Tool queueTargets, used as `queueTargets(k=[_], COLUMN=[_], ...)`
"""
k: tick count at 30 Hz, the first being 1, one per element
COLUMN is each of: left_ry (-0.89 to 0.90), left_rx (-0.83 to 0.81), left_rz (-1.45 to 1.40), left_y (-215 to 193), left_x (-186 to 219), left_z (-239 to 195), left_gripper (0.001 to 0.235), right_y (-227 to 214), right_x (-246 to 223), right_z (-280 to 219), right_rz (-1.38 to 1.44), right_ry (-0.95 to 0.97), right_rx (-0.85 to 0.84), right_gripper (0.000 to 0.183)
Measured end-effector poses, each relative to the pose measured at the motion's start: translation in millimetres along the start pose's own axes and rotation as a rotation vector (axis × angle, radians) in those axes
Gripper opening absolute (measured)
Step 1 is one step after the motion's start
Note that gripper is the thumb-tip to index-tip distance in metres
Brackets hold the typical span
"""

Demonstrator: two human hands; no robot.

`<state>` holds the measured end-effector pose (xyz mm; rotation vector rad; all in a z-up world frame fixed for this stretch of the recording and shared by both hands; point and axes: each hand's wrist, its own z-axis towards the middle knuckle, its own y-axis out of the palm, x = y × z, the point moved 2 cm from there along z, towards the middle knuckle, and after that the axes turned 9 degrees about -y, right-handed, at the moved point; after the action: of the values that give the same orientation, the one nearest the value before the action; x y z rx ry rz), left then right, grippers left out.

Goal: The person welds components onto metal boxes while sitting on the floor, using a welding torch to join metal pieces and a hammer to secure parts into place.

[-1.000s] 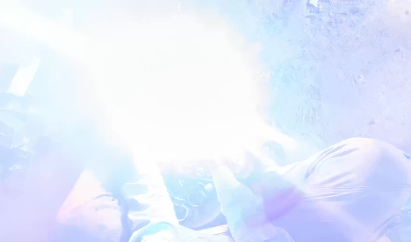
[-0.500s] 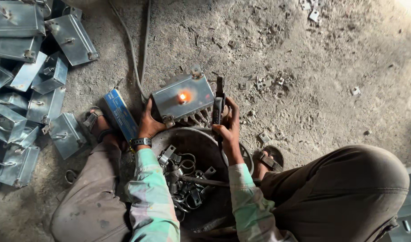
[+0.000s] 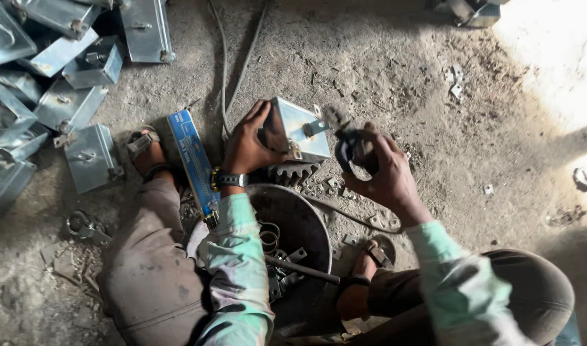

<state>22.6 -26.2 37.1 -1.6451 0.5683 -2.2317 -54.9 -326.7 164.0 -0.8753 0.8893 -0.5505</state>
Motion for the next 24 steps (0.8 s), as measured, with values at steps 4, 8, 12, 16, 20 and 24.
queueTargets(k=[4,8,12,16,20,24], left_ry=[0.049,-0.019,-0.009,0.013,0.003,-0.026], left_rx=[0.065,0.046,0.043,0.068,0.059,0.042], left_rz=[-0.044,0.032,0.024,-0.001,0.011,0.019], left_y=[13.3,16.9,17.1,18.3,15.2,13.1], left_x=[6.6,7.0,13.7,24.0,29.7,28.0], left_z=[0.3,3.8,5.7,7.4,8.1,6.5], left_gripper=[0.125,0.123,0.118,0.123,0.121,0.116], right_y=[-8.5,4.2,7.9,6.2,7.3,9.9], right_x=[-11.1,-4.4,-1.4,1.3,-4.4,-11.1], right_z=[13.7,14.8,13.1,14.5,16.1,21.9], right_rz=[-0.011,-0.032,-0.068,-0.099,-0.084,-0.102], right_ry=[-0.112,-0.064,-0.073,-0.132,-0.156,-0.085], right_rx=[-0.063,-0.032,-0.03,-0.006,-0.005,-0.061], right_gripper=[0.08,0.078,0.073,0.072,0.072,0.072])
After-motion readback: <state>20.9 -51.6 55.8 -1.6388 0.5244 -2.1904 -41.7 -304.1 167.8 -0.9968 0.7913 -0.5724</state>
